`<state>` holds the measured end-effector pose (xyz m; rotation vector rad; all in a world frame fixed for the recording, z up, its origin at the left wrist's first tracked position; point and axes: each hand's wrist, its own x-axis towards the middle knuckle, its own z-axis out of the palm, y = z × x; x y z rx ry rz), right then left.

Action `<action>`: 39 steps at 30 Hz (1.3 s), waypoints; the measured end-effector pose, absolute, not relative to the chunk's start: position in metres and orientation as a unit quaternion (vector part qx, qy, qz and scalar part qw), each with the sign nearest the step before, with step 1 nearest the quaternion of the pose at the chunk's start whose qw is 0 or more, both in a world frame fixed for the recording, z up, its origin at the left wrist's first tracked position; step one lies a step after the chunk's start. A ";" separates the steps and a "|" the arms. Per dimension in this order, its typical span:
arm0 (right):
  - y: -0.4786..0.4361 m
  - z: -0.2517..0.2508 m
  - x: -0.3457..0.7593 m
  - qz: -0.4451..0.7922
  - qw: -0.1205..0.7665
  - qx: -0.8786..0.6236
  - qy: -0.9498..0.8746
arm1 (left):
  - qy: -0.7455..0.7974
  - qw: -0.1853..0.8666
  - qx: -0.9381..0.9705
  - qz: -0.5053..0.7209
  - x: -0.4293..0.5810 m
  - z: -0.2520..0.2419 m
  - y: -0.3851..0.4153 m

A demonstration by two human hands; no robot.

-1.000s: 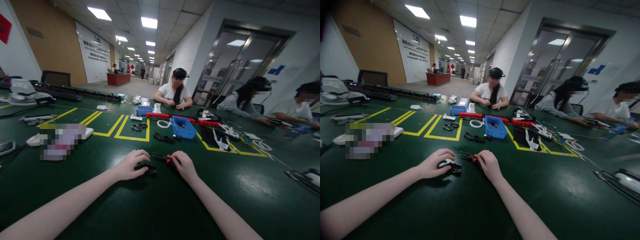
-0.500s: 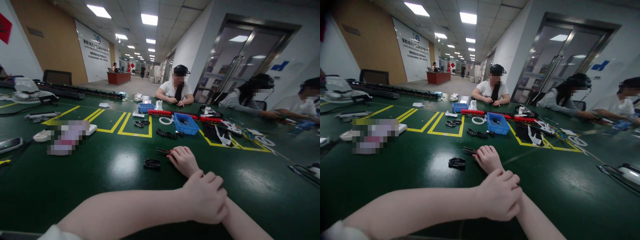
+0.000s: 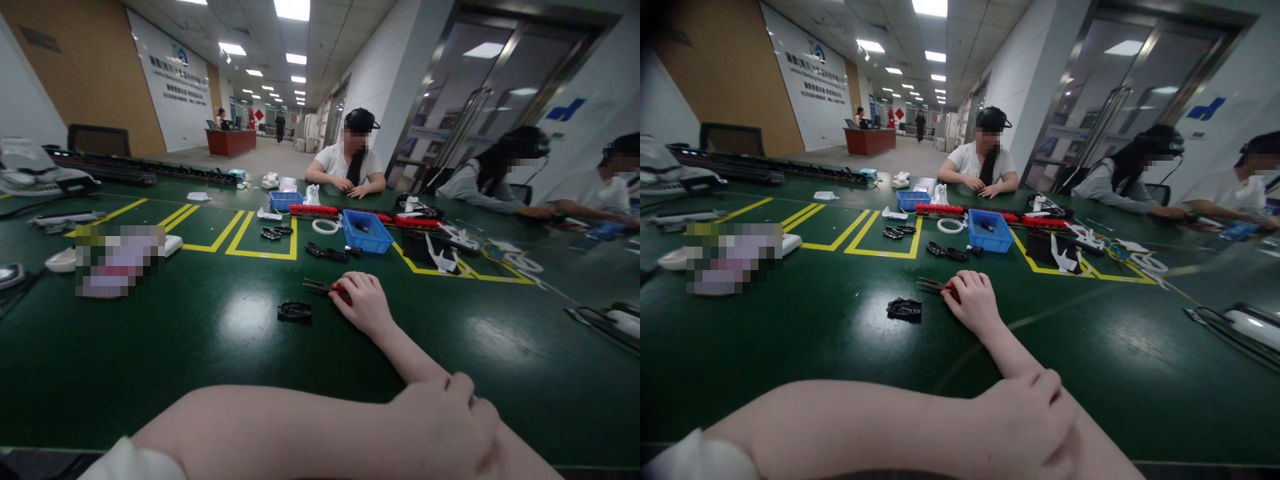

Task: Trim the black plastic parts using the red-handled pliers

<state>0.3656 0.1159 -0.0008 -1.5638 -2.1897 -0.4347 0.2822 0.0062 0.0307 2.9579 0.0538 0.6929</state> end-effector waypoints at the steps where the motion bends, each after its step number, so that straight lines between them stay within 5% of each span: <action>1: 0.117 -0.002 0.369 -0.150 0.207 -0.566 -0.784 | 0.010 0.068 0.974 0.217 0.276 0.031 0.005; 9: 0.118 -0.010 0.401 -0.093 0.178 -0.574 -0.794 | 0.095 0.032 0.975 0.197 0.220 0.055 0.082; 20: 0.110 0.008 0.405 -0.109 0.155 -0.590 -0.785 | 0.259 0.154 0.936 0.183 0.116 0.035 0.163; 29: 0.108 0.005 0.400 -0.147 0.171 -0.588 -0.777 | 0.239 0.317 0.892 0.214 0.078 0.009 0.175; 39: 0.110 0.003 0.386 -0.241 0.209 -0.521 -0.792 | 0.205 0.318 0.901 0.214 0.080 -0.004 0.173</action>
